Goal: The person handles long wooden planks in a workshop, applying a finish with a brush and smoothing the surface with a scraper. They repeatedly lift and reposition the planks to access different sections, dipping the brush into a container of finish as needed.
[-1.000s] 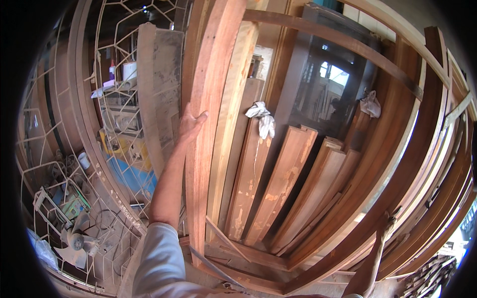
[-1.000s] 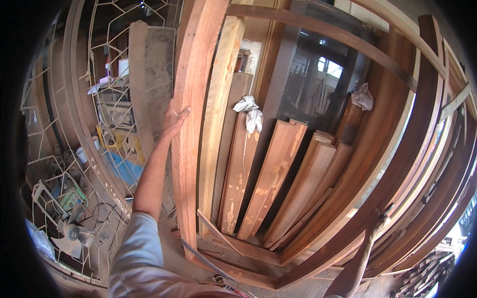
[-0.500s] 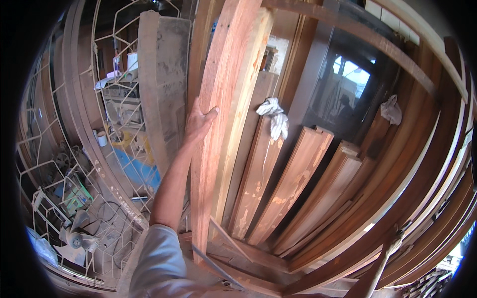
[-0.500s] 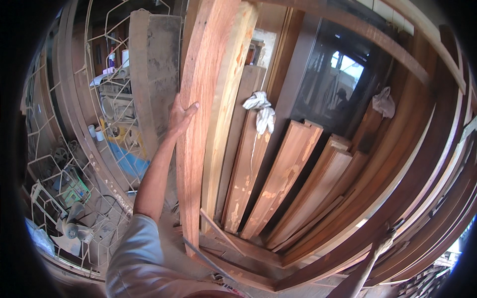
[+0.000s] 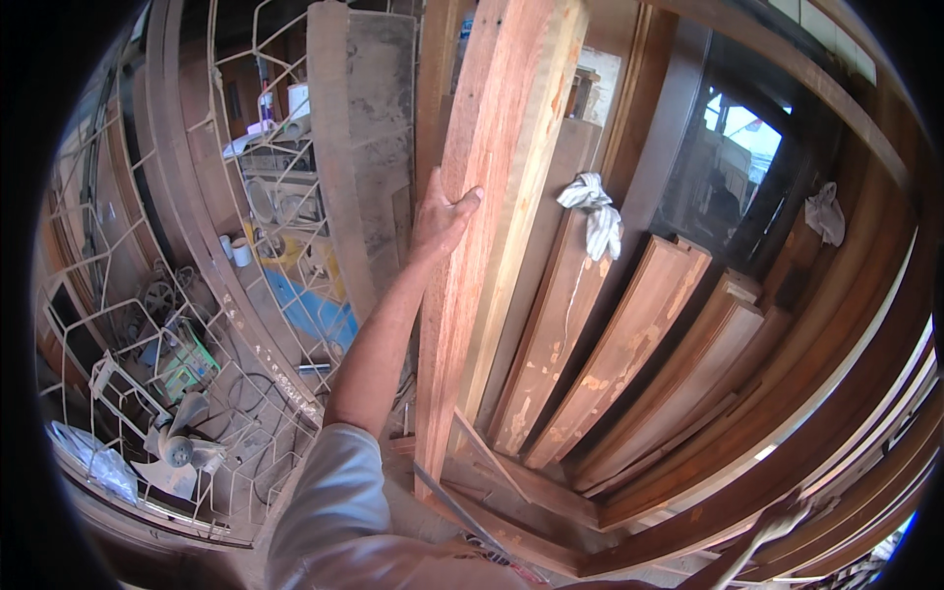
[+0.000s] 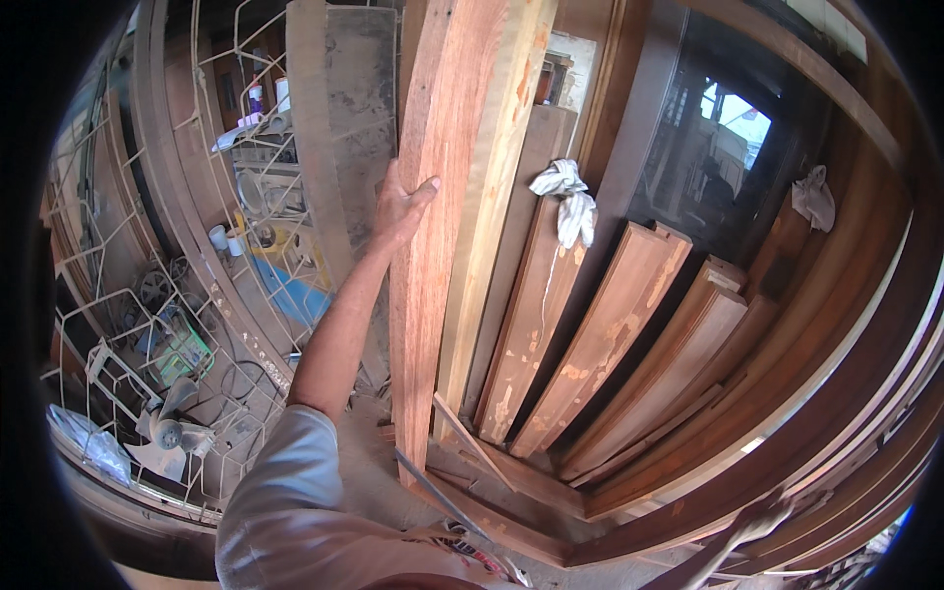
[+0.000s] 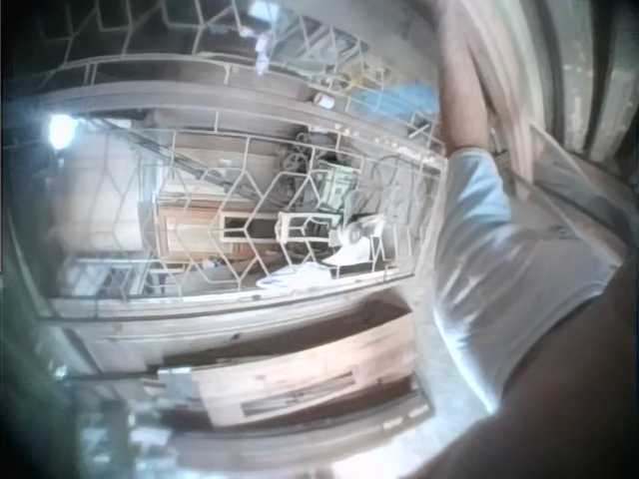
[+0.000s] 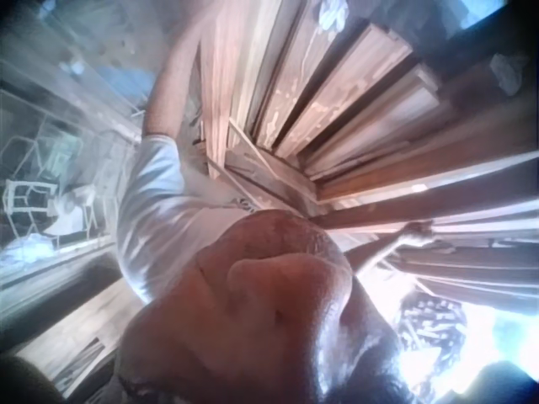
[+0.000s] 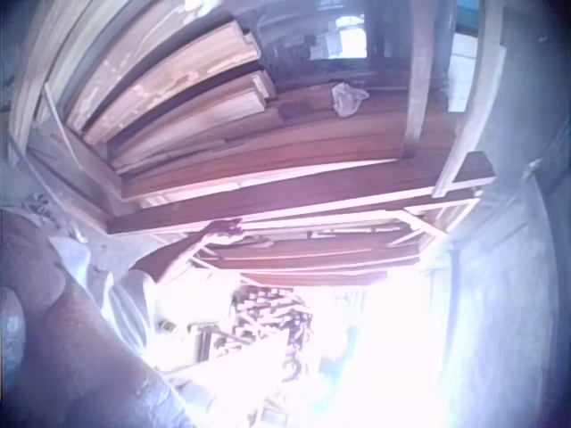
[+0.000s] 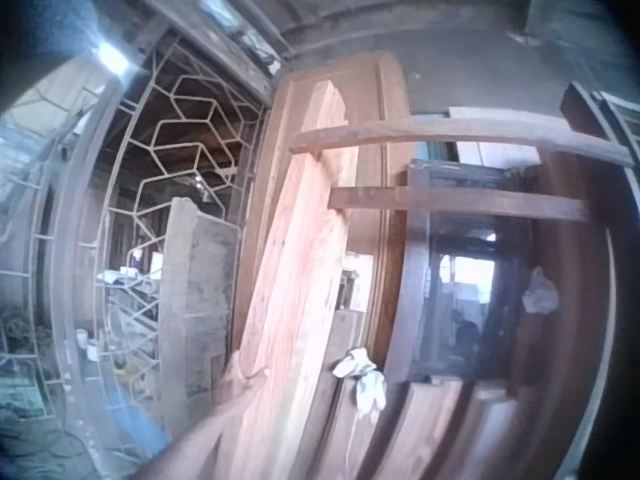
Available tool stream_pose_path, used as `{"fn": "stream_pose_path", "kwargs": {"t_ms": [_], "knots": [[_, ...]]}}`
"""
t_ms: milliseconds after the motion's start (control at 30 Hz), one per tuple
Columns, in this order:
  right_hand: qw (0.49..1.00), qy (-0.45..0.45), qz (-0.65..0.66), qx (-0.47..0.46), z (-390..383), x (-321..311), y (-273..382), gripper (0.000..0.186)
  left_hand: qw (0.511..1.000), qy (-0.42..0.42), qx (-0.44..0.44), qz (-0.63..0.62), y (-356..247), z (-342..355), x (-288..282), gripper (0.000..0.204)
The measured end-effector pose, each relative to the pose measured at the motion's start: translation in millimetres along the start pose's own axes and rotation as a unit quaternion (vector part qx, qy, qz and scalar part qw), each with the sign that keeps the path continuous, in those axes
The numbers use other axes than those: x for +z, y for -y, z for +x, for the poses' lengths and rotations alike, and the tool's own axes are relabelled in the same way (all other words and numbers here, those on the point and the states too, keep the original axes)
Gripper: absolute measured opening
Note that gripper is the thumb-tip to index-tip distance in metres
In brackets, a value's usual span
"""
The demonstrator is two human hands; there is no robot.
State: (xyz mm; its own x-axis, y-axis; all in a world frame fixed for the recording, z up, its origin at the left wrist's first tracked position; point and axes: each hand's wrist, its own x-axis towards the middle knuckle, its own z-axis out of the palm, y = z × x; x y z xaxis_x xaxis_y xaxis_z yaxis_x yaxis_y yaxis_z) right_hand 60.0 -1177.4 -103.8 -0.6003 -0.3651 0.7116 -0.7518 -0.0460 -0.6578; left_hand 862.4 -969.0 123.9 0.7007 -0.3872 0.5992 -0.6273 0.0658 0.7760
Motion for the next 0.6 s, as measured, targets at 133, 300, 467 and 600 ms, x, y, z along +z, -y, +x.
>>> {"fn": "stream_pose_path", "kwargs": {"t_ms": [133,300,467,600], "knots": [[0.986,0.071,0.144,0.033,-202.6,-55.6,-105.1,0.029,0.999,-0.030,0.014,0.017,8.2,11.1,34.8,0.096],[0.761,0.430,-0.039,0.484,-437.6,-205.3,-79.1,0.023,0.933,-0.198,0.255,0.160,-16.7,-56.7,35.9,0.074],[0.699,0.569,-0.200,0.386,-434.0,-287.4,-126.5,0.031,0.971,0.134,0.012,-0.199,81.7,-260.5,78.6,0.058],[0.738,0.523,-0.196,0.379,-413.1,-341.8,-131.5,0.033,0.792,0.593,-0.122,0.080,114.5,-452.4,105.0,0.074]]}}
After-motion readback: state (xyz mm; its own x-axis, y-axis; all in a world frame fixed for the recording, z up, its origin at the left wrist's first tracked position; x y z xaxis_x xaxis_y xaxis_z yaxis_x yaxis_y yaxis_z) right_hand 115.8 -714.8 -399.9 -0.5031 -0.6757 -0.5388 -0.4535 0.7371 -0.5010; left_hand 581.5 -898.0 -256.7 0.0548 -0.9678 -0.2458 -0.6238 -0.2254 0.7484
